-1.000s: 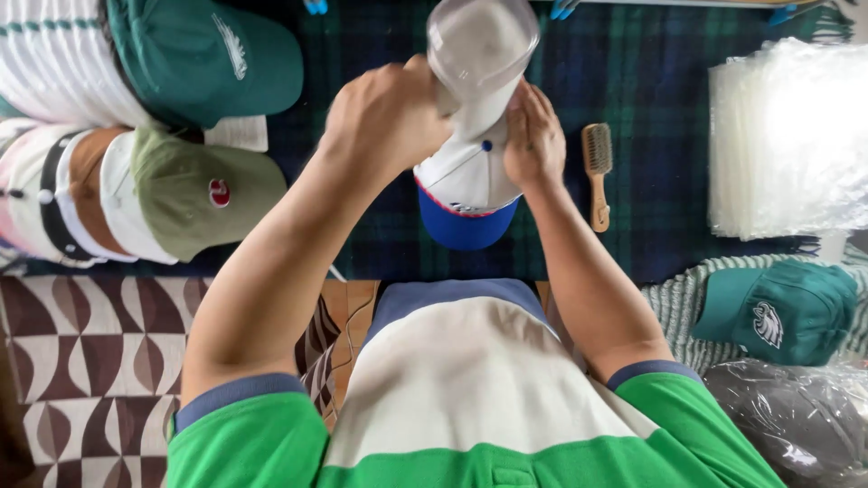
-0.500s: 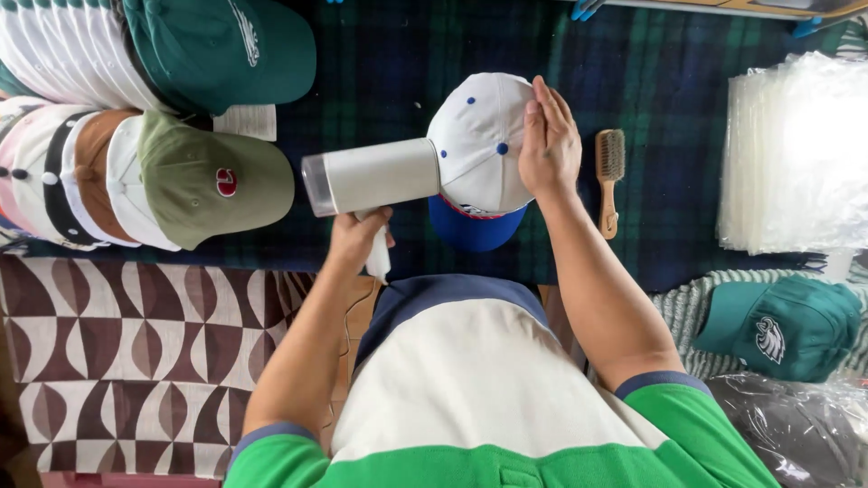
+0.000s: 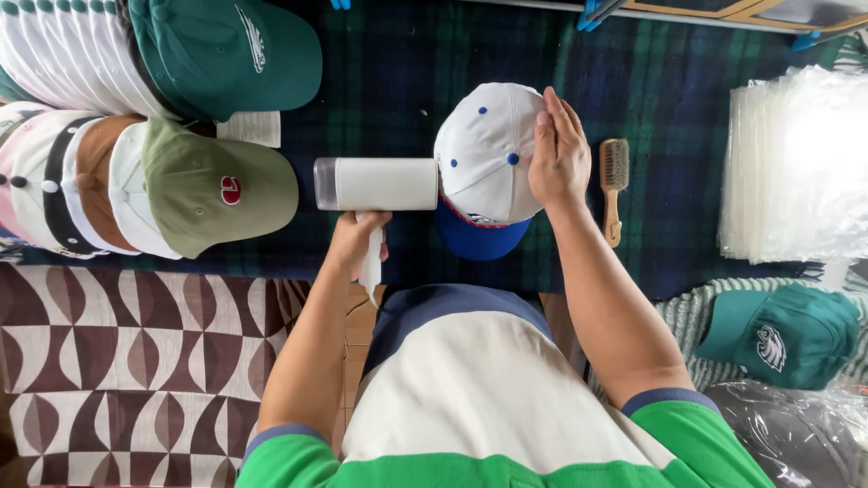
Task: Cleaning and reshaping a baseball cap using a handheld steamer and a brush
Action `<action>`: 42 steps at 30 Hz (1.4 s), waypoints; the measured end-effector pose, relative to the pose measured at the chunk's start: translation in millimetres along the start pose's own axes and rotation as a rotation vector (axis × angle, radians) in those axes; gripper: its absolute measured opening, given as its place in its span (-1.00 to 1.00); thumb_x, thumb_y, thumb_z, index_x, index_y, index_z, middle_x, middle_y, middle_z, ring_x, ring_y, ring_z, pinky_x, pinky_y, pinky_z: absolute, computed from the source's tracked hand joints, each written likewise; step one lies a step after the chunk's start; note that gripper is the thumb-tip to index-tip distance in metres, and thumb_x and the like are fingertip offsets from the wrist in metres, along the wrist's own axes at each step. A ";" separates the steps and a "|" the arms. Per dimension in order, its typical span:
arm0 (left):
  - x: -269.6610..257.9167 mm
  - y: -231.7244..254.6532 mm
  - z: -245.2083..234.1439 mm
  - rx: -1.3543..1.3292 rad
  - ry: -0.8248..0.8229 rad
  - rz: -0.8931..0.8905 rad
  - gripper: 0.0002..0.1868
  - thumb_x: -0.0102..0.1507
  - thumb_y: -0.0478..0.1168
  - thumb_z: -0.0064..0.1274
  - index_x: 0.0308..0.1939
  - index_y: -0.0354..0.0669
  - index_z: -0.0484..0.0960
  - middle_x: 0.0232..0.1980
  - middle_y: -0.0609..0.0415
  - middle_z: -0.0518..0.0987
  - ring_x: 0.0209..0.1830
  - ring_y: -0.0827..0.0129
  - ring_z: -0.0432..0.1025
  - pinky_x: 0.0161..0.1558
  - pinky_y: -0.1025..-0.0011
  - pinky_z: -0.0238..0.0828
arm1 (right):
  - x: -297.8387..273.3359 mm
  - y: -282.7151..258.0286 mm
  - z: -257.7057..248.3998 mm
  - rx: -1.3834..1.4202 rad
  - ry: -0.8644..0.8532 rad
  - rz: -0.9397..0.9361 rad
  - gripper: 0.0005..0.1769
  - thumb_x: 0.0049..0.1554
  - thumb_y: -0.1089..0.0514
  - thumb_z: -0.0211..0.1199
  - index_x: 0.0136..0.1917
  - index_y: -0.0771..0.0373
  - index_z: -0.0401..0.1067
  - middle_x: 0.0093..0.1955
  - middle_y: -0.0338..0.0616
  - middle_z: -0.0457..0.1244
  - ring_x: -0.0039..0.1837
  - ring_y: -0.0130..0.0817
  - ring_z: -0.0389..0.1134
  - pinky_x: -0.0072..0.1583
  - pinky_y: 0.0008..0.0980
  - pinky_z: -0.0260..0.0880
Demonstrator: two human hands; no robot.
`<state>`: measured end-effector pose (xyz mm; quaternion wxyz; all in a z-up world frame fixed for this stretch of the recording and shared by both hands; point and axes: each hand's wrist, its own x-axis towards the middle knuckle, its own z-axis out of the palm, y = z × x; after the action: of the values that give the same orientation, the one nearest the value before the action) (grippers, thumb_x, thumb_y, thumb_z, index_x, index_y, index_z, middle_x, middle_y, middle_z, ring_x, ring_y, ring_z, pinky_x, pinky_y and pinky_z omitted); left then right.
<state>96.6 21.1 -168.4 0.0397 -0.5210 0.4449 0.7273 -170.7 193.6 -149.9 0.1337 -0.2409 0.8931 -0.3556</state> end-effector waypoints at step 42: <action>24.7 194.6 11.6 0.761 -0.060 0.227 -0.49 0.07 -0.02 0.21 -0.01 -0.29 0.63 -0.46 -0.14 0.54 -0.57 0.11 0.56 -0.36 0.11 0.69 | -2.6 6.3 13.1 0.061 0.235 -0.143 -0.59 0.38 0.01 0.12 0.46 0.02 0.43 0.39 -0.07 0.31 0.39 0.05 0.33 0.33 -0.05 0.37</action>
<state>-24.4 -97.8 -69.3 0.1622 -0.3953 0.7359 0.5253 -165.2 191.5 -163.4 0.0100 -0.2565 0.8719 -0.4170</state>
